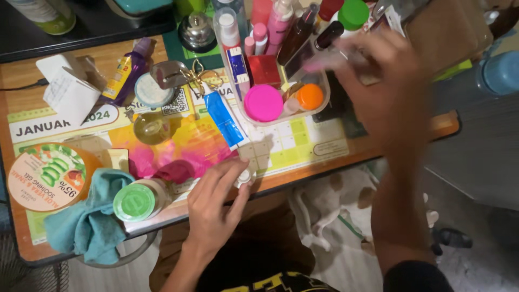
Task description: The person organizes various cosmetic items on a cluttered table, picking up bottles, tubes, and containers, and placing them into a clear plastic organizer. The person also wipes the table surface with a cloth during the process.
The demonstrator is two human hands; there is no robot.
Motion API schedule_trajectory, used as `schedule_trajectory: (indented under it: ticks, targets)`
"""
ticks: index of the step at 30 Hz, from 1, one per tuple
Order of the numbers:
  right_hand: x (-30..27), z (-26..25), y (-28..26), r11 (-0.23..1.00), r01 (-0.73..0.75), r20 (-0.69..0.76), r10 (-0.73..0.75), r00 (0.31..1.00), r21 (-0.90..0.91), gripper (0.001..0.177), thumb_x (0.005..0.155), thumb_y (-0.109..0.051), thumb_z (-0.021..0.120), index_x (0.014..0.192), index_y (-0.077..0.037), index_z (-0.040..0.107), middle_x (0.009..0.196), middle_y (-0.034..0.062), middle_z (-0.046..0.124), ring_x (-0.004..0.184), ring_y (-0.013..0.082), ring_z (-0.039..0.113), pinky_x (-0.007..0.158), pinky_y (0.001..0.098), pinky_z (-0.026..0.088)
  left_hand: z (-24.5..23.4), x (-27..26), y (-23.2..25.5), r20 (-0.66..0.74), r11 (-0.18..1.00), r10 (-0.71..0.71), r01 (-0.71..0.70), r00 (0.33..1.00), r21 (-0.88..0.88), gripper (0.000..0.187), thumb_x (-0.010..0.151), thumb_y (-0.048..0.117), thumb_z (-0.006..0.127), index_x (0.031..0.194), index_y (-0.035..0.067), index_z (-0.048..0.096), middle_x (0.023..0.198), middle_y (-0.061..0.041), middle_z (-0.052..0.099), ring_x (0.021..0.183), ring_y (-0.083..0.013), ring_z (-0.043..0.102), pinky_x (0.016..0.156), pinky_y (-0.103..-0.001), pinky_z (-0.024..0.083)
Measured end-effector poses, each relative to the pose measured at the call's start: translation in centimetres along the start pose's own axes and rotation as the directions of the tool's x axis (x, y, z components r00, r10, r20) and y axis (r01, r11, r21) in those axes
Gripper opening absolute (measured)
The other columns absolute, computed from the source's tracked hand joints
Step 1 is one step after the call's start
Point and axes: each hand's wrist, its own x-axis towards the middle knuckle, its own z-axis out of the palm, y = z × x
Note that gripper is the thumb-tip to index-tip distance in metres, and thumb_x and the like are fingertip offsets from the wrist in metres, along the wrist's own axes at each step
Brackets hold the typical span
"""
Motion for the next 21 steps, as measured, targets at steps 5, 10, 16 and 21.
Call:
schedule_trajectory:
  ticks: [5, 10, 16, 21]
  targets:
    - [5.9, 7.6, 2.7, 0.959, 0.012, 0.118, -0.047, 0.992, 0.283, 0.019, 0.099, 0.002, 0.072, 0.117, 0.001, 0.067, 0.111, 0.0137, 0.067, 0.095, 0.0222, 0.074, 0.083, 0.0295, 0.062, 0.1, 0.1, 0.1, 0.017, 1.000, -0.006, 0.006, 1.000, -0.005, 0.038, 0.084, 0.000, 0.077, 0.121, 0.001, 0.068, 0.113, -0.016, 0.070, 0.101, -0.0325, 0.071, 0.087, -0.040, 0.056]
    - [6.8, 10.3, 3.7, 0.980, 0.042, 0.149, -0.073, 0.986, 0.196, 0.016, 0.096, 0.004, 0.070, 0.111, 0.004, 0.065, 0.100, 0.0160, 0.066, 0.085, 0.0251, 0.070, 0.076, 0.0320, 0.059, -0.3, 0.4, -0.2, 0.021, 1.000, -0.025, 0.025, 0.999, -0.009, 0.039, 0.083, 0.001, 0.077, 0.122, 0.001, 0.068, 0.113, -0.016, 0.070, 0.100, -0.0327, 0.071, 0.085, -0.040, 0.057]
    - [7.4, 10.7, 3.3, 0.972, -0.009, 0.195, -0.038, 0.980, 0.235, 0.025, 0.099, -0.001, 0.070, 0.122, 0.001, 0.062, 0.098, 0.0149, 0.072, 0.087, 0.0255, 0.074, 0.077, 0.0349, 0.059, -0.3, 0.6, -0.7, 0.016, 0.999, -0.015, 0.015, 1.000, -0.039, 0.039, 0.084, 0.002, 0.078, 0.122, 0.001, 0.068, 0.112, -0.016, 0.070, 0.098, -0.0321, 0.072, 0.082, -0.039, 0.058]
    - [7.5, 11.4, 2.9, 0.991, 0.008, 0.227, -0.038, 0.973, 0.131, 0.020, 0.097, -0.002, 0.073, 0.112, 0.004, 0.060, 0.091, 0.0179, 0.072, 0.086, 0.0312, 0.074, 0.074, 0.0402, 0.056, -0.5, 0.7, -0.7, 0.013, 0.999, 0.001, -0.001, 1.000, -0.040, 0.038, 0.085, 0.002, 0.078, 0.122, 0.001, 0.068, 0.113, -0.016, 0.070, 0.100, -0.0321, 0.071, 0.085, -0.039, 0.058]
